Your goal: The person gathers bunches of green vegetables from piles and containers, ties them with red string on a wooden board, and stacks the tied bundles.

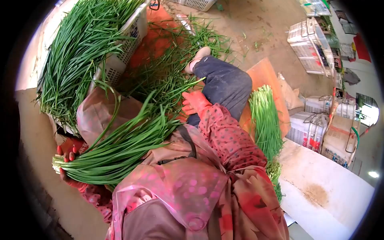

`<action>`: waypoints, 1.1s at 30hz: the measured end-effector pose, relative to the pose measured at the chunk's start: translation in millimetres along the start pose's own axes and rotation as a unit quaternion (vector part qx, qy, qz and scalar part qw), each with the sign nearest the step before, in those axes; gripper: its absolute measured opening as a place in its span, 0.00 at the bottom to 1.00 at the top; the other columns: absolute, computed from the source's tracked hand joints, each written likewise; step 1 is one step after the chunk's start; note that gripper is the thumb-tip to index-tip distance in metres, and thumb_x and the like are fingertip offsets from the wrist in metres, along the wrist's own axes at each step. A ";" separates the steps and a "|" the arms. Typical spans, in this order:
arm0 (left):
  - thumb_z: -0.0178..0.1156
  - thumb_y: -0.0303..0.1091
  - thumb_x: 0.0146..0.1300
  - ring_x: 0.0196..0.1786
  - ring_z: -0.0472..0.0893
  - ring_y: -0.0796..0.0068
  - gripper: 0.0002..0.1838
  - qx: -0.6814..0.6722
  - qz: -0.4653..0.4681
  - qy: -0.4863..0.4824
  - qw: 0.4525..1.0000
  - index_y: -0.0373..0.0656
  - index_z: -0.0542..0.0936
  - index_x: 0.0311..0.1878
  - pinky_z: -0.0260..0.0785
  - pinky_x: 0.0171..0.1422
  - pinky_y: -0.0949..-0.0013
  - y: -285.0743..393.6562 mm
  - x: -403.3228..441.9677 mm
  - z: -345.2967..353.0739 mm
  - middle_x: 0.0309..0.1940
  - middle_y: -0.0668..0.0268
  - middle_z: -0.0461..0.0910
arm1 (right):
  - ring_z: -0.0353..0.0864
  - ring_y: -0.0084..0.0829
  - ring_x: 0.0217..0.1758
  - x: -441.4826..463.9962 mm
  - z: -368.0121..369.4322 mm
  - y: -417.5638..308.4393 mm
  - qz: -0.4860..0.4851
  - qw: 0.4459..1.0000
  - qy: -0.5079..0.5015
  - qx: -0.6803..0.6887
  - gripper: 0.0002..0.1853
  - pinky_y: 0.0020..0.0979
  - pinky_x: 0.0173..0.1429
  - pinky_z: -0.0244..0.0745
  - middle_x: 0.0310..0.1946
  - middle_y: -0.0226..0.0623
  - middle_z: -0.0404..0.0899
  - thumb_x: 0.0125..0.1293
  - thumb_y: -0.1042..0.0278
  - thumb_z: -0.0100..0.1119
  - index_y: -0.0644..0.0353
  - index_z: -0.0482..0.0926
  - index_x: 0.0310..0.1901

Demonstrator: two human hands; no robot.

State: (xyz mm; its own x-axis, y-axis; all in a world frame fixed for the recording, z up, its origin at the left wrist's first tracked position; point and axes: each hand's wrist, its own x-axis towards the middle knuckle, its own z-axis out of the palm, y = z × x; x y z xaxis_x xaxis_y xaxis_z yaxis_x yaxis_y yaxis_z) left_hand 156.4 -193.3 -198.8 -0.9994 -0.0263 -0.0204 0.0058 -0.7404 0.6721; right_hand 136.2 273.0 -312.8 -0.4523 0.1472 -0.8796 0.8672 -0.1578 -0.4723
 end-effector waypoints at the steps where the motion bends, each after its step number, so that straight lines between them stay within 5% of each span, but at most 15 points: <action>1: 0.56 0.40 0.61 0.44 0.69 0.68 0.40 -0.005 0.001 0.000 1.000 0.31 0.52 0.71 0.53 0.73 0.54 -0.4 1.1 2.1 0.39 0.66 0.67 | 0.80 0.44 0.48 7.0 3.2 11.5 0.031 0.999 0.018 0.015 0.28 0.43 0.43 0.80 0.51 0.51 0.76 0.67 0.49 0.53 0.65 0.70 0.58; 2: 0.55 0.43 0.62 0.42 0.70 0.68 0.39 0.018 0.015 0.021 1.000 0.32 0.53 0.70 0.57 0.68 0.54 -3.0 4.2 5.6 0.37 0.65 0.68 | 0.76 0.48 0.55 38.2 -4.2 21.3 0.060 0.996 -0.023 0.064 0.39 0.43 0.49 0.80 0.64 0.46 0.62 0.62 0.44 0.60 0.55 0.57 0.69; 5: 0.56 0.40 0.62 0.44 0.69 0.68 0.40 0.022 -0.008 -0.014 1.000 0.31 0.50 0.71 0.52 0.73 0.53 5.9 9.1 10.8 0.39 0.65 0.67 | 0.77 0.46 0.54 89.6 4.5 24.9 0.105 0.987 0.110 0.057 0.39 0.42 0.51 0.78 0.65 0.41 0.63 0.61 0.43 0.61 0.50 0.58 0.69; 8: 0.56 0.42 0.60 0.42 0.70 0.68 0.40 0.060 -0.003 0.007 0.998 0.33 0.53 0.70 0.56 0.70 0.53 -8.4 12.2 22.0 0.36 0.66 0.68 | 0.82 0.33 0.45 158.0 -23.5 33.5 -0.143 0.951 0.268 -0.048 0.22 0.37 0.43 0.75 0.47 0.37 0.80 0.65 0.50 0.57 0.57 0.76 0.53; 9: 0.56 0.44 0.59 0.41 0.70 0.69 0.41 0.085 0.002 0.026 0.996 0.33 0.53 0.70 0.57 0.70 0.53 0.9 14.2 26.1 0.36 0.66 0.68 | 0.82 0.31 0.42 181.9 -11.4 45.0 -0.263 0.932 0.241 -0.068 0.18 0.34 0.40 0.75 0.39 0.36 0.83 0.68 0.54 0.54 0.61 0.78 0.48; 13: 0.59 0.48 0.55 0.40 0.73 0.66 0.38 0.063 -0.040 0.037 0.997 0.35 0.63 0.65 0.61 0.67 0.53 -16.8 37.8 66.8 0.35 0.65 0.71 | 0.81 0.28 0.32 72.4 51.8 -60.6 -0.400 0.916 -0.005 0.040 0.12 0.28 0.38 0.73 0.26 0.37 0.81 0.72 0.65 0.49 0.66 0.75 0.44; 15: 0.59 0.49 0.53 0.41 0.75 0.64 0.36 0.109 -0.076 0.034 0.991 0.36 0.67 0.61 0.65 0.64 0.52 -25.4 51.8 95.7 0.36 0.65 0.73 | 0.77 0.23 0.27 2.4 76.3 -108.5 -0.464 0.875 -0.135 -0.017 0.16 0.25 0.36 0.71 0.25 0.33 0.78 0.72 0.58 0.52 0.64 0.75 0.47; 17: 0.61 0.48 0.51 0.41 0.76 0.62 0.36 0.095 -0.104 0.014 0.990 0.35 0.67 0.60 0.66 0.63 0.53 -35.8 60.9 122.7 0.35 0.63 0.75 | 0.74 0.20 0.23 -82.2 107.9 -133.5 -0.486 0.851 -0.181 -0.087 0.14 0.23 0.29 0.68 0.23 0.30 0.75 0.71 0.58 0.53 0.63 0.76 0.45; 19: 0.61 0.44 0.51 0.42 0.80 0.57 0.34 0.083 -0.116 -0.016 0.990 0.33 0.68 0.59 0.70 0.59 0.54 -37.8 66.9 141.1 0.36 0.58 0.78 | 0.69 0.18 0.21 -119.8 130.0 -131.0 -0.352 0.872 -0.341 -0.008 0.12 0.22 0.26 0.64 0.25 0.27 0.76 0.69 0.59 0.58 0.60 0.78 0.38; 22: 0.64 0.39 0.49 0.38 0.81 0.57 0.31 0.069 -0.148 -0.047 0.986 0.34 0.70 0.57 0.76 0.49 0.56 -37.0 62.6 158.7 0.35 0.56 0.79 | 0.70 0.20 0.22 -165.3 141.7 -124.6 -0.381 0.849 -0.356 -0.091 0.15 0.26 0.26 0.65 0.24 0.31 0.77 0.70 0.56 0.56 0.61 0.79 0.34; 24: 0.64 0.39 0.48 0.37 0.81 0.60 0.31 0.087 -0.153 -0.066 0.982 0.34 0.72 0.55 0.77 0.44 0.59 -32.6 52.5 168.1 0.36 0.57 0.80 | 0.72 0.23 0.23 -174.4 141.7 -119.7 -0.483 0.801 -0.268 -0.233 0.20 0.30 0.29 0.68 0.21 0.35 0.77 0.70 0.51 0.54 0.64 0.80 0.34; 27: 0.64 0.39 0.49 0.40 0.81 0.67 0.31 0.173 -0.132 -0.083 0.973 0.32 0.72 0.57 0.75 0.49 0.64 -23.6 42.5 163.1 0.41 0.57 0.80 | 0.73 0.25 0.24 -178.4 139.9 -106.0 -0.441 0.804 -0.302 -0.260 0.23 0.33 0.32 0.70 0.19 0.37 0.74 0.69 0.47 0.53 0.65 0.80 0.35; 31: 0.62 0.38 0.52 0.50 0.79 0.64 0.32 0.156 -0.113 -0.098 0.976 0.30 0.70 0.59 0.71 0.58 0.63 -18.2 23.1 166.3 0.48 0.54 0.79 | 0.67 0.17 0.19 -199.2 149.7 -100.5 -0.418 0.809 -0.307 -0.276 0.26 0.25 0.23 0.62 0.16 0.25 0.69 0.71 0.44 0.48 0.61 0.80 0.32; 33: 0.62 0.38 0.52 0.52 0.78 0.63 0.32 0.150 -0.095 -0.089 0.980 0.31 0.70 0.59 0.70 0.61 0.62 -16.3 11.4 167.3 0.51 0.52 0.77 | 0.70 0.21 0.17 -197.9 156.9 -98.2 -0.417 0.794 -0.329 -0.295 0.28 0.27 0.22 0.65 0.13 0.28 0.69 0.71 0.42 0.45 0.61 0.80 0.30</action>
State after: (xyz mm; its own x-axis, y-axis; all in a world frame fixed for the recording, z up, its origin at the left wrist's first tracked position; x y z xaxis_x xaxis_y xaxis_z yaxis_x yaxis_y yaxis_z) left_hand 139.5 -69.2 -86.1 -0.9718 0.2292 -0.0547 -0.1637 -0.4898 0.8563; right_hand 107.9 106.2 -101.1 -0.7631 -0.6128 -0.2053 0.0681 0.2397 -0.9685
